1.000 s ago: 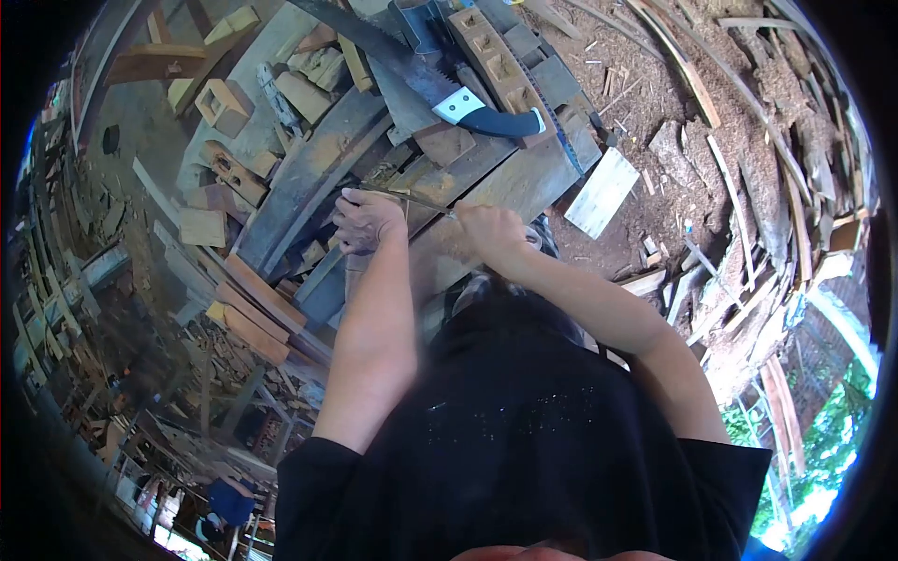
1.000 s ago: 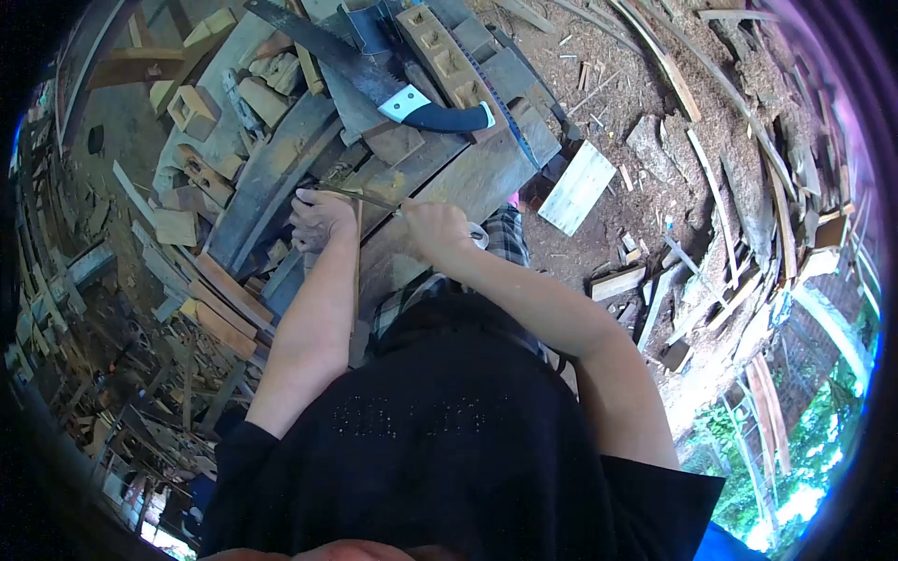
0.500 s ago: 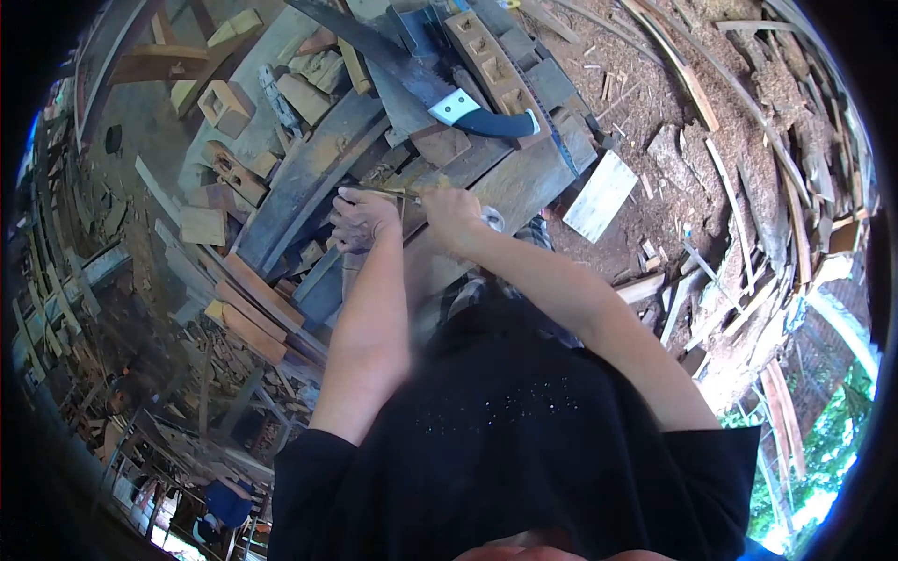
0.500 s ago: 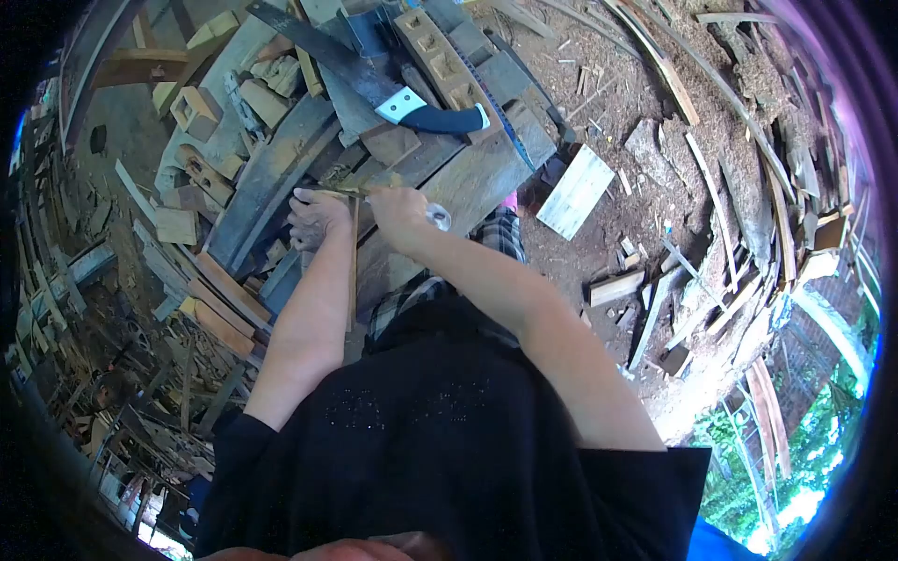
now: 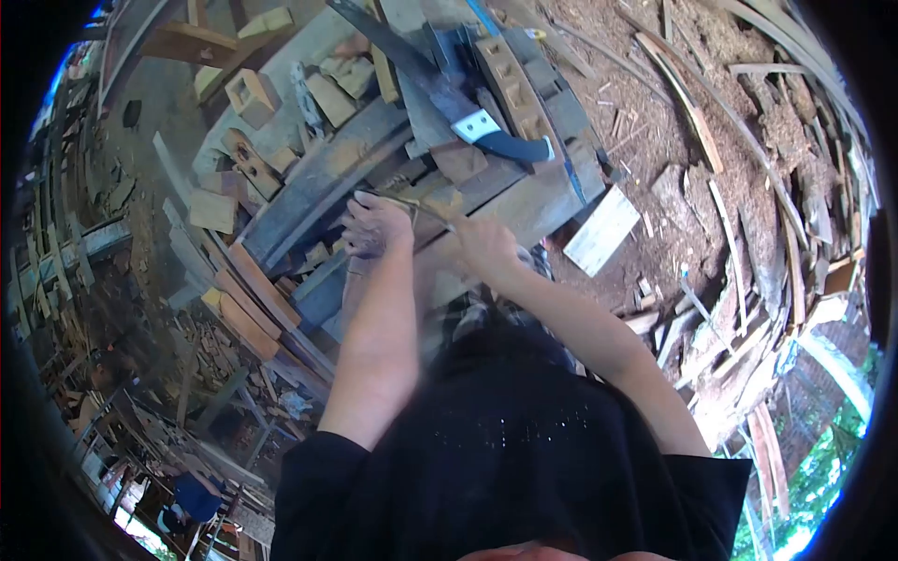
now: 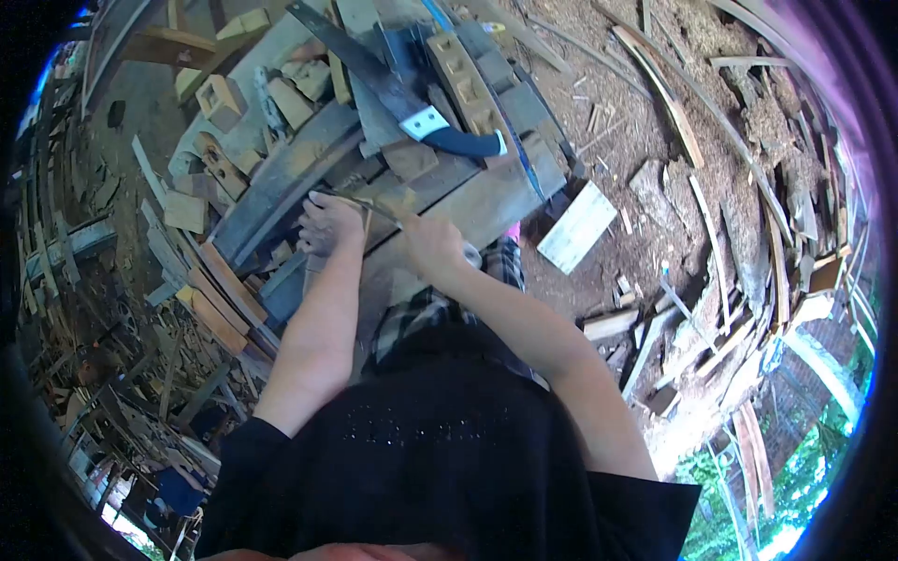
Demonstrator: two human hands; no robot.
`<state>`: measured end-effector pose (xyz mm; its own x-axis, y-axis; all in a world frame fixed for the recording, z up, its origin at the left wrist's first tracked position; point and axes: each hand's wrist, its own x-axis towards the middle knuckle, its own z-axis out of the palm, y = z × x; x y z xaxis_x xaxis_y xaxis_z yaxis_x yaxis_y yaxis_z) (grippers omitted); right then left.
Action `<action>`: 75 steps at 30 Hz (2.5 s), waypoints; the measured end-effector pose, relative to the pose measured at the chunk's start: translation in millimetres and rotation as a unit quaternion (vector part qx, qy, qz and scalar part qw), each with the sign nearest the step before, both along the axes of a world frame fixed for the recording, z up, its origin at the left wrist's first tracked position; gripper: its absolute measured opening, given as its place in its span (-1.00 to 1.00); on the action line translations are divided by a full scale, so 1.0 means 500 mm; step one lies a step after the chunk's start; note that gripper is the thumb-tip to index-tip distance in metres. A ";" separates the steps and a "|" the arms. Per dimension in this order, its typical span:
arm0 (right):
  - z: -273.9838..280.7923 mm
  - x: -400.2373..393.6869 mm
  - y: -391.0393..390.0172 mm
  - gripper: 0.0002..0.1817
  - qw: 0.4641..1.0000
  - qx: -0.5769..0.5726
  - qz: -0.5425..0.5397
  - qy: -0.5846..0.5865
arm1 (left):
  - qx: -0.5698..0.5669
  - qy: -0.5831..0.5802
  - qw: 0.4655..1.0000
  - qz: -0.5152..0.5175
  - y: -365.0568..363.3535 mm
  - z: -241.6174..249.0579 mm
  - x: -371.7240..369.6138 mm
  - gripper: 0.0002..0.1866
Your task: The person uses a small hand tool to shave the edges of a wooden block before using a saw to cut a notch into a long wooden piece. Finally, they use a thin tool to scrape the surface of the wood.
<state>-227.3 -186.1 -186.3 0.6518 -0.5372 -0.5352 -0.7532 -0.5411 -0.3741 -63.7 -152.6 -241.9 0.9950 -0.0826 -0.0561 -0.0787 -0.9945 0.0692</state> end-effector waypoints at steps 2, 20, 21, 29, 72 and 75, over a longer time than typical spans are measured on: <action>0.005 -0.005 -0.003 -0.78 1.000 0.008 -0.014 0.001 | -0.001 0.009 1.000 0.013 -0.001 -0.004 -0.004 -0.49; -0.016 0.053 -0.136 -0.68 0.995 0.055 0.060 0.059 | -0.043 -0.033 0.997 -0.053 0.022 -0.001 -0.017 -0.54; 0.004 0.041 -0.162 -0.65 0.995 0.036 0.075 0.053 | -0.047 -0.033 0.997 -0.055 0.021 -0.001 -0.016 -0.55; 0.044 -0.054 -0.067 -0.67 0.995 0.045 -0.056 -0.067 | -0.167 0.115 0.951 -0.234 0.102 0.005 0.045 -0.31; -0.100 -0.092 0.054 -0.81 0.990 -0.085 0.105 -0.040 | -0.009 -0.015 0.996 -0.086 0.010 -0.011 -0.055 -0.53; -0.043 -0.135 0.024 -0.72 0.989 -0.016 0.120 -0.084 | -0.067 -0.097 0.989 -0.087 0.021 -0.015 -0.062 -0.57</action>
<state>-294.7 -173.9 -208.0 0.8411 -0.3717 -0.3929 -0.5301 -0.7106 -0.4627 -94.6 -142.3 -249.5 0.9562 -0.2473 0.1568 -0.2725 -0.9475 0.1672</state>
